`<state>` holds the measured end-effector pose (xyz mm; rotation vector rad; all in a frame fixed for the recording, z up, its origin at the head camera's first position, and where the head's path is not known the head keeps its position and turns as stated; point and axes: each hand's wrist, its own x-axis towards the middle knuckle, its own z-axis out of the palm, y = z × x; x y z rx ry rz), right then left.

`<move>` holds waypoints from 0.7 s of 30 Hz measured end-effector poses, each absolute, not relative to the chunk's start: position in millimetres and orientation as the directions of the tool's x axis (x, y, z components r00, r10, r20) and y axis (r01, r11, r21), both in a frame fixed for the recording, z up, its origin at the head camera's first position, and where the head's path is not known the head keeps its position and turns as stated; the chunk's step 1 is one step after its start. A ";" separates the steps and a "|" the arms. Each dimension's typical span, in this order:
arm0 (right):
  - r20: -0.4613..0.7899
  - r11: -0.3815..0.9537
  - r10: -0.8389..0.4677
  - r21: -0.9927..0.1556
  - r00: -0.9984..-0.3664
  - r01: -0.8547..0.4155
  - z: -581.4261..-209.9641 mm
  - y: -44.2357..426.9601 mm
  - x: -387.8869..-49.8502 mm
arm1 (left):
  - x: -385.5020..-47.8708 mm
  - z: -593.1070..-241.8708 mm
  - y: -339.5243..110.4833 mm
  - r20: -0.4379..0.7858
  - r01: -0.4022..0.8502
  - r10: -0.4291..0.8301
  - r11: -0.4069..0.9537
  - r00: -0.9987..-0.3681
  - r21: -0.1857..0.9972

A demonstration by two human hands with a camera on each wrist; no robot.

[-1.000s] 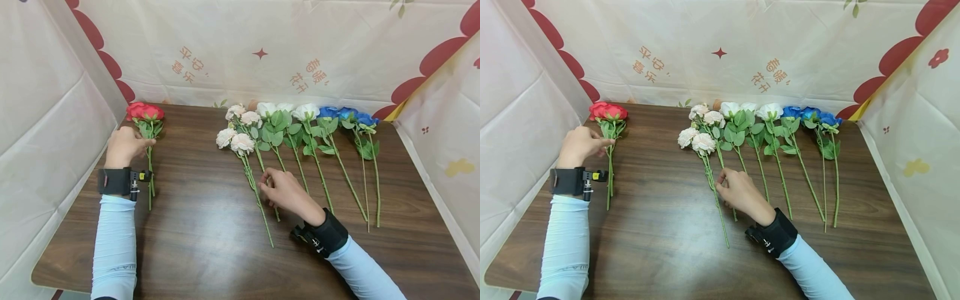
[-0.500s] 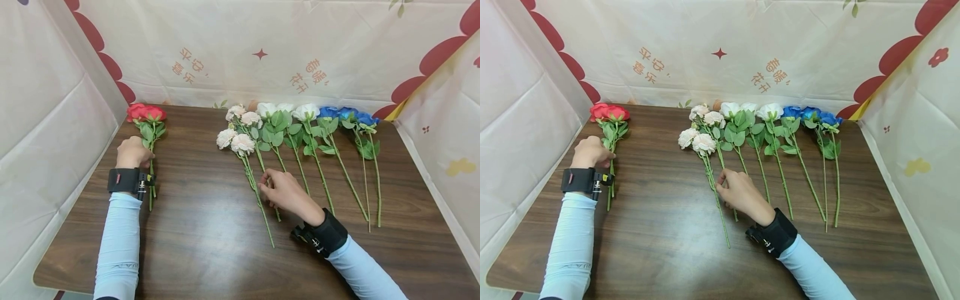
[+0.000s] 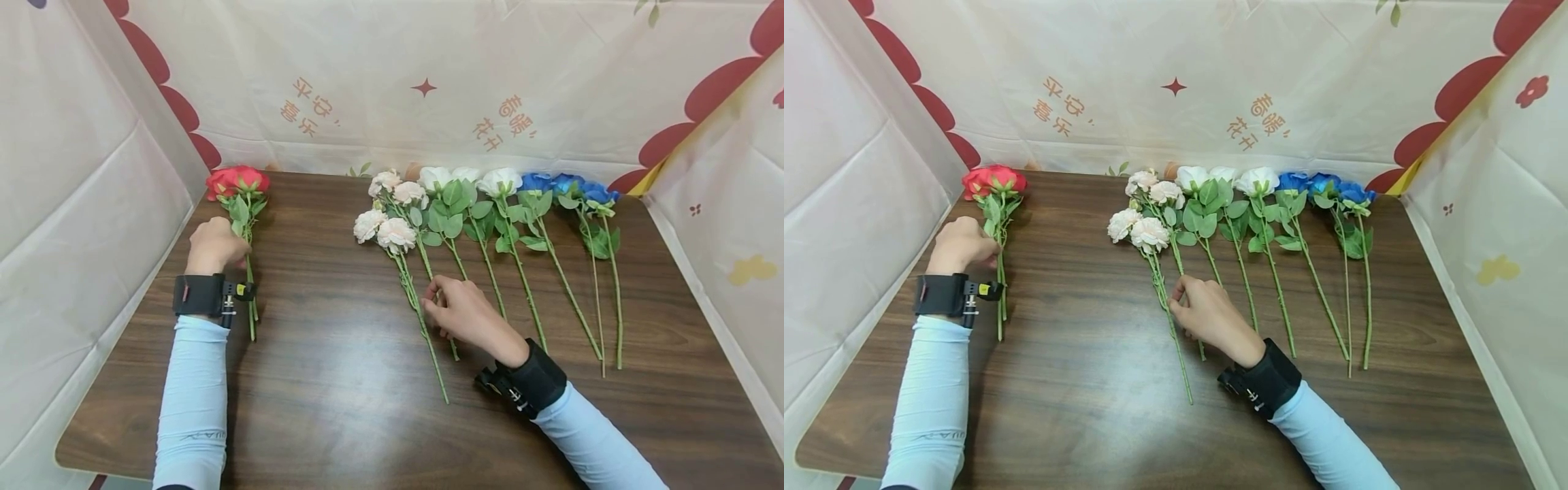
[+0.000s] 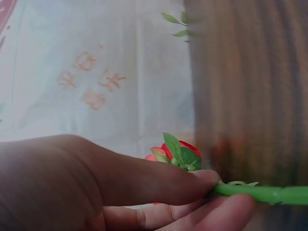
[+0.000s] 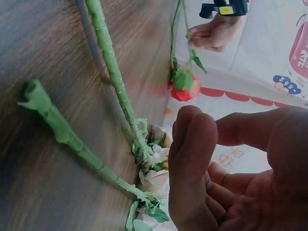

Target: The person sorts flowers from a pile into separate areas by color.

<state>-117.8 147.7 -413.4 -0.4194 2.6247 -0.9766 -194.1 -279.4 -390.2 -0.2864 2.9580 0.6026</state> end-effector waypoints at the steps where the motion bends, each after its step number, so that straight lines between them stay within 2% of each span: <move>1: -0.184 0.725 -0.371 -0.670 -0.910 -0.161 -413.5 147.7 -117.9 | -192.7 -387.0 -278.1 -0.126 -0.195 -0.158 0.904 -0.979 0.381; 11: -0.180 0.731 -0.364 -0.663 -0.914 -0.161 -414.7 149.6 -118.5 | -179.1 -360.0 -260.0 0.042 -0.117 -0.150 0.890 -0.988 0.442; 15: -0.181 0.733 -0.362 -0.661 -0.915 -0.159 -415.5 149.7 -118.8 | -177.0 -357.9 -255.6 0.022 -0.124 -0.152 0.876 -0.988 0.466; 21: -0.164 0.723 -0.368 -0.669 -0.915 -0.171 -416.1 149.9 -119.9 | -177.3 -354.5 -247.6 -0.073 -0.136 -0.115 0.827 -0.991 0.545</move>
